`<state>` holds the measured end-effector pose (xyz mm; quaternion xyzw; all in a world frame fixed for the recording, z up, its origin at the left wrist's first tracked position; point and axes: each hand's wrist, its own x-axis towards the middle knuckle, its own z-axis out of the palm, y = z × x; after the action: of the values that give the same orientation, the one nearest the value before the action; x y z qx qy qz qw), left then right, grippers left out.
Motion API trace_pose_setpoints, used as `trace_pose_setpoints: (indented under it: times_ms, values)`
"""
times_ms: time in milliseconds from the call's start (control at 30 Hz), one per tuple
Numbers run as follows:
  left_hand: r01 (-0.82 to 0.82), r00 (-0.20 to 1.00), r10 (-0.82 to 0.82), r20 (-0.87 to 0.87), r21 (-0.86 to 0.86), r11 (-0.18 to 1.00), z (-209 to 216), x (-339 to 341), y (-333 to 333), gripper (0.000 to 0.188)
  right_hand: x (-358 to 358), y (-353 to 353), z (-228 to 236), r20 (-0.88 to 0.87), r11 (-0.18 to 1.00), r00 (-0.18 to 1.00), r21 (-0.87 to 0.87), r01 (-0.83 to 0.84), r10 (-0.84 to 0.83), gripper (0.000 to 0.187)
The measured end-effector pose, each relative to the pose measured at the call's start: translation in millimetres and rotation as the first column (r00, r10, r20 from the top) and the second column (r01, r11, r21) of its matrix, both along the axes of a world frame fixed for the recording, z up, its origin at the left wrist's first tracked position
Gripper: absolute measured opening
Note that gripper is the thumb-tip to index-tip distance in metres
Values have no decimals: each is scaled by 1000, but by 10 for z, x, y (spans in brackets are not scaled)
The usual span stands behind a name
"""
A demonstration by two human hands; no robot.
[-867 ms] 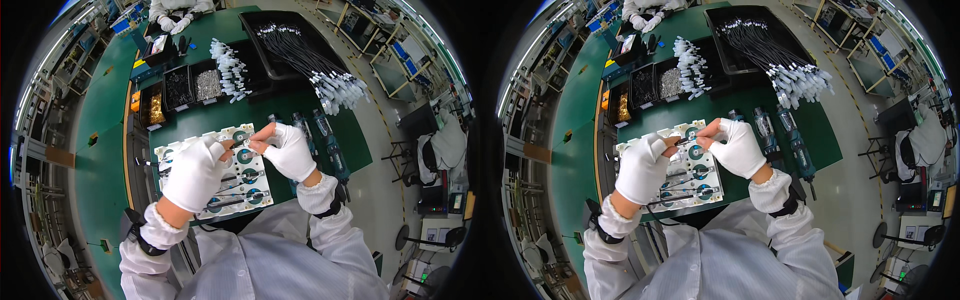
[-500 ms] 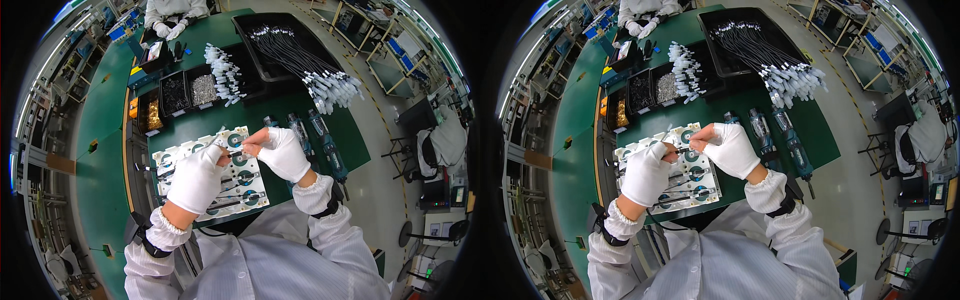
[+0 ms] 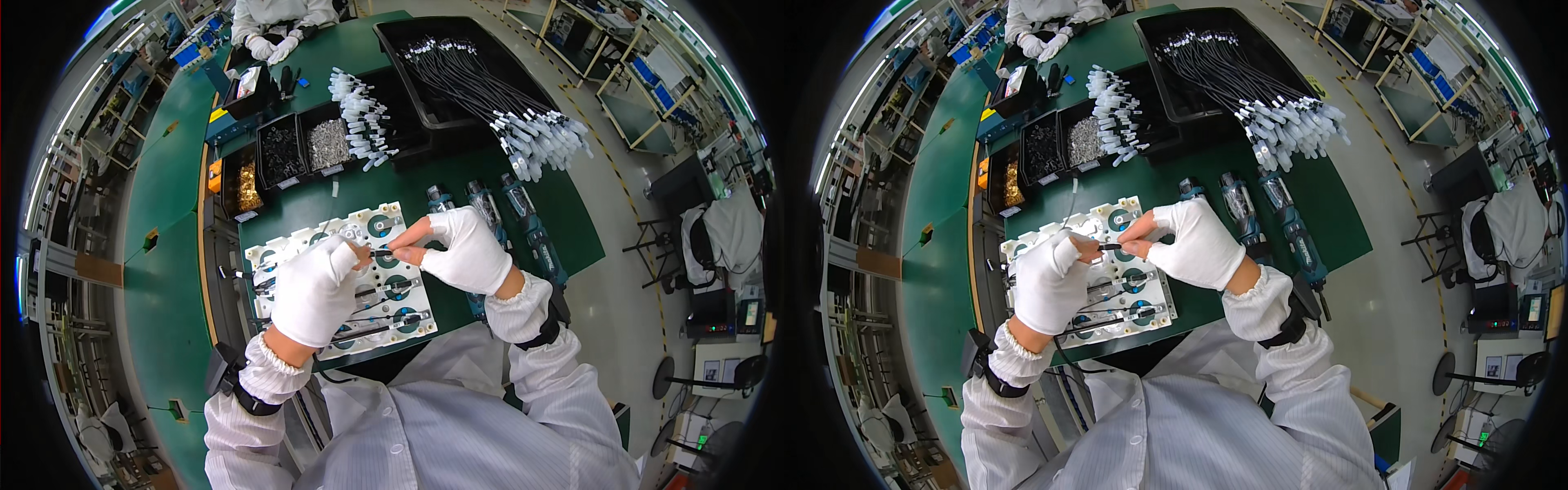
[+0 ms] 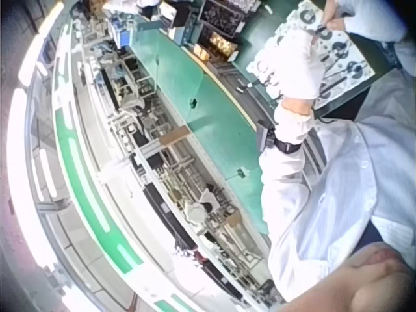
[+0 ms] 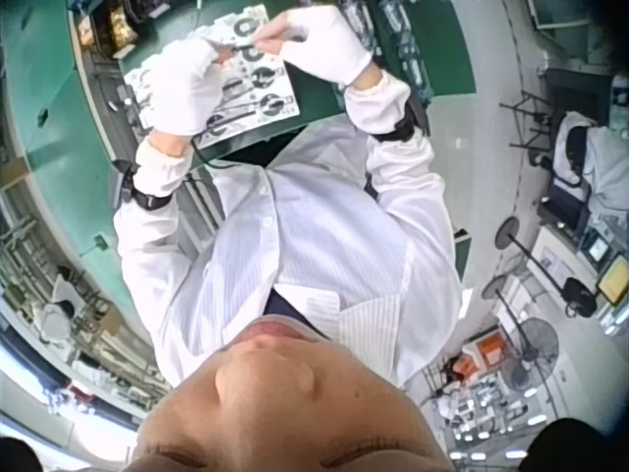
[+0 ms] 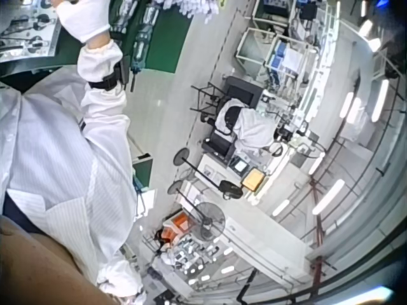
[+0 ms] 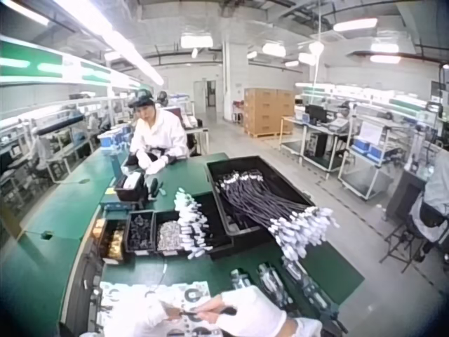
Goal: Assembling components of a battery pack and using an electric screwdriver to secure them.
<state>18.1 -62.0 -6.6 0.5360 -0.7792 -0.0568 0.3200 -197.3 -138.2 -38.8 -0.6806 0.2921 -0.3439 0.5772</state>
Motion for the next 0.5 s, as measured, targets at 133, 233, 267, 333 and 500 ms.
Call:
trace_pose_setpoints:
  times_ms: [133, 233, 267, 333, 500]
  values:
    - [-17, 999, 17, -30, 9, 1000, 7, -21, -16, 14, 25, 1, 24, -77, 971, 994, -230, 63, -82, 13]
    - [-150, 970, 219, -105, 453, 879, 198, -141, -21, 10, -4, -91, -14, -103, 927, 989, -369, 60, -105, 16]
    - [-150, 970, 220, -106, 453, 879, 163, -123, -50, 10, -29, -112, -37, -95, 904, 991, -427, 41, -90, 17]
    - [-27, 994, 62, -87, 363, 931, 93, -88, -120, 10, -58, -132, -76, -111, 925, 991, -379, 31, -78, 26]
    - [-6, 997, -20, 76, 326, 945, 51, -65, -235, 4, -123, -224, -65, -276, 837, 961, -522, -165, 17, 33]
